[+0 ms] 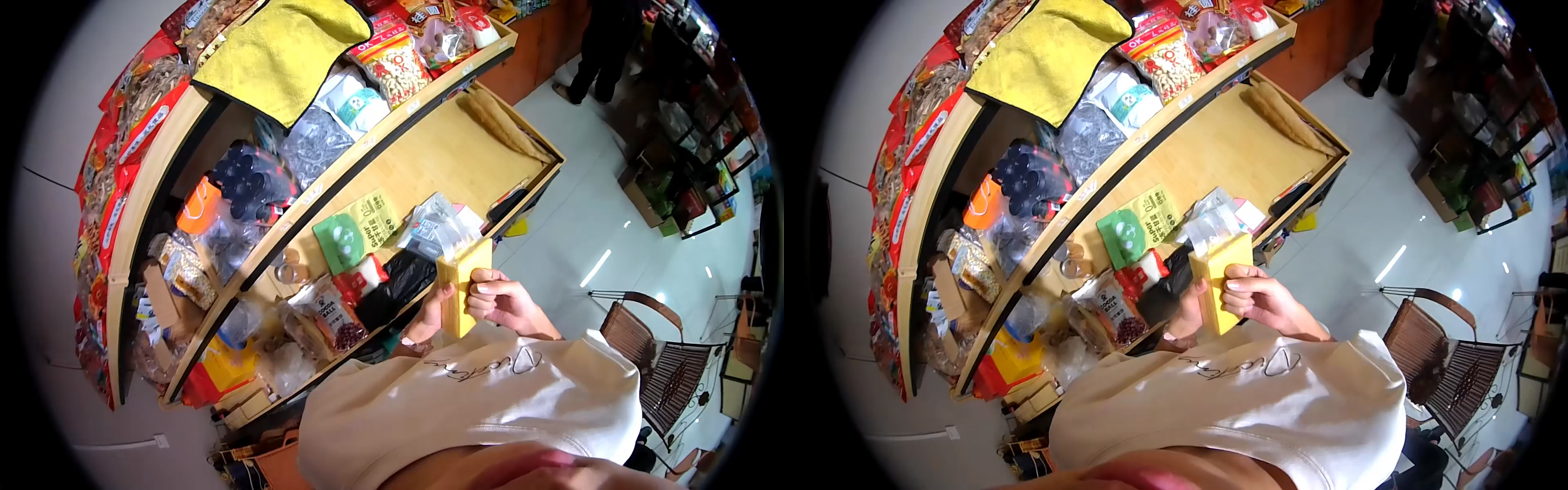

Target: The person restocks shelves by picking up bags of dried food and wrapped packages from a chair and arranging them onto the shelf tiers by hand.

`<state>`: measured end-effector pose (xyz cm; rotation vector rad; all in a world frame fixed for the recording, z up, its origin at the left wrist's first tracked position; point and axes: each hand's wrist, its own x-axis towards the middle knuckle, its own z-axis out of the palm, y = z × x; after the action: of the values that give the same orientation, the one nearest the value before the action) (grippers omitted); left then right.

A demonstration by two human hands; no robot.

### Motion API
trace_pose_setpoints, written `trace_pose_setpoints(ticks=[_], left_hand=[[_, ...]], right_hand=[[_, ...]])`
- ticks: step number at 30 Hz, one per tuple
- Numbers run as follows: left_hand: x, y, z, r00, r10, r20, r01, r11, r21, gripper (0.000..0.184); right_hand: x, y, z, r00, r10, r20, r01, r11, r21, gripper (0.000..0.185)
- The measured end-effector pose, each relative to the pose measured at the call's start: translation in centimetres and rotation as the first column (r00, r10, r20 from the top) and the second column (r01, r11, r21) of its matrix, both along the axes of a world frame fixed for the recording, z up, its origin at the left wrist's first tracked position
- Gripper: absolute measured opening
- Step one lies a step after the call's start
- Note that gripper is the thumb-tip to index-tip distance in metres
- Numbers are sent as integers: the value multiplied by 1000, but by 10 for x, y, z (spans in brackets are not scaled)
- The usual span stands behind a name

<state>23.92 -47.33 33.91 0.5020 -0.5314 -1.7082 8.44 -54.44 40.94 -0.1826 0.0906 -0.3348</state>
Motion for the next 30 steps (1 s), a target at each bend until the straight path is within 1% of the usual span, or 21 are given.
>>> trace_pose_setpoints(ticks=[1, 2, 5, 6, 7, 9, 10, 13, 14, 17, 18, 19, 20, 21, 22, 23, 25, 26, 27, 30], left_hand=[[7, -7, 1, 1000, -7, -26, 6, 999, -33, 63], [16, -12, -13, 995, 73, 71, -74, 997, 18, 65], [36, -43, -4, 995, 98, 20, -97, 995, -28, 66], [42, -51, 4, 992, 119, 46, -117, 992, -40, 67], [47, -58, 2, 992, 120, 45, -119, 993, -26, 68], [55, -71, 9, 995, 71, 64, -68, 996, -50, 68], [61, -77, 1, 990, 65, 127, -59, 997, -50, 68], [68, -84, -3, 994, -21, 105, 21, 1000, 1, 66], [64, -89, -5, 998, -16, 54, 17, 1000, -15, 62], [59, -102, -6, 999, -30, 22, 31, 999, -42, 61], [58, -106, -5, 999, -32, 23, 33, 998, -51, 61], [55, -109, -4, 999, -29, 26, 31, 997, -69, 60], [53, -112, -4, 999, -28, 29, 30, 996, -79, 60], [51, -116, -3, 999, -22, 32, 25, 995, -98, 60], [49, -120, -1, 999, -11, 39, 16, 993, -113, 59], [44, -124, -4, 999, 1, 42, 4, 993, -121, 59], [40, -132, 1, 998, 29, 54, -23, 993, -112, 58], [39, -137, 5, 997, 43, 66, -37, 995, -88, 58], [38, -142, 8, 995, 56, 79, -51, 997, -64, 58], [38, -155, 20, 978, 65, 200, -61, 998, -28, 60]], right_hand=[[8, -8, 5, 1000, 6, -29, -6, 1000, -17, 32], [15, -17, 12, 998, -9, -61, 6, 999, -41, 35], [39, -46, 26, 984, -6, -180, -19, 990, -137, 35], [46, -52, 33, 968, -15, -251, -26, 987, -157, 36], [47, -57, 36, 970, 14, -244, -48, 990, -136, 36], [48, -66, 41, 972, 67, -226, -90, 992, -93, 36], [46, -66, 44, 967, 53, -249, -61, 998, -24, 38], [27, -63, 49, 961, -25, -276, 14, 999, -43, 40], [20, -61, 48, 962, -31, -271, 29, 1000, -12, 42], [19, -67, 35, 955, 54, -292, -80, 994, -80, 40], [36, -65, 42, 831, -48, -555, 22, 998, -55, 36], [44, -71, 22, 928, -35, -372, -16, 991, -133, 30], [41, -76, 11, 927, -20, -376, -33, 990, -134, 32], [42, -85, 14, 925, -2, -381, -54, 989, -135, 35], [43, -91, 20, 892, -19, -452, -63, 984, -166, 35], [42, -97, 18, 932, 11, -363, -70, 986, -150, 37], [31, -111, 28, 946, 58, -319, -117, 979, -169, 39], [25, -118, 27, 942, 56, -332, -110, 983, -149, 41], [18, -129, 32, 947, 47, -317, -122, 968, -220, 41], [-1, -153, 50, 960, 37, -277, -155, 894, -420, 41]])
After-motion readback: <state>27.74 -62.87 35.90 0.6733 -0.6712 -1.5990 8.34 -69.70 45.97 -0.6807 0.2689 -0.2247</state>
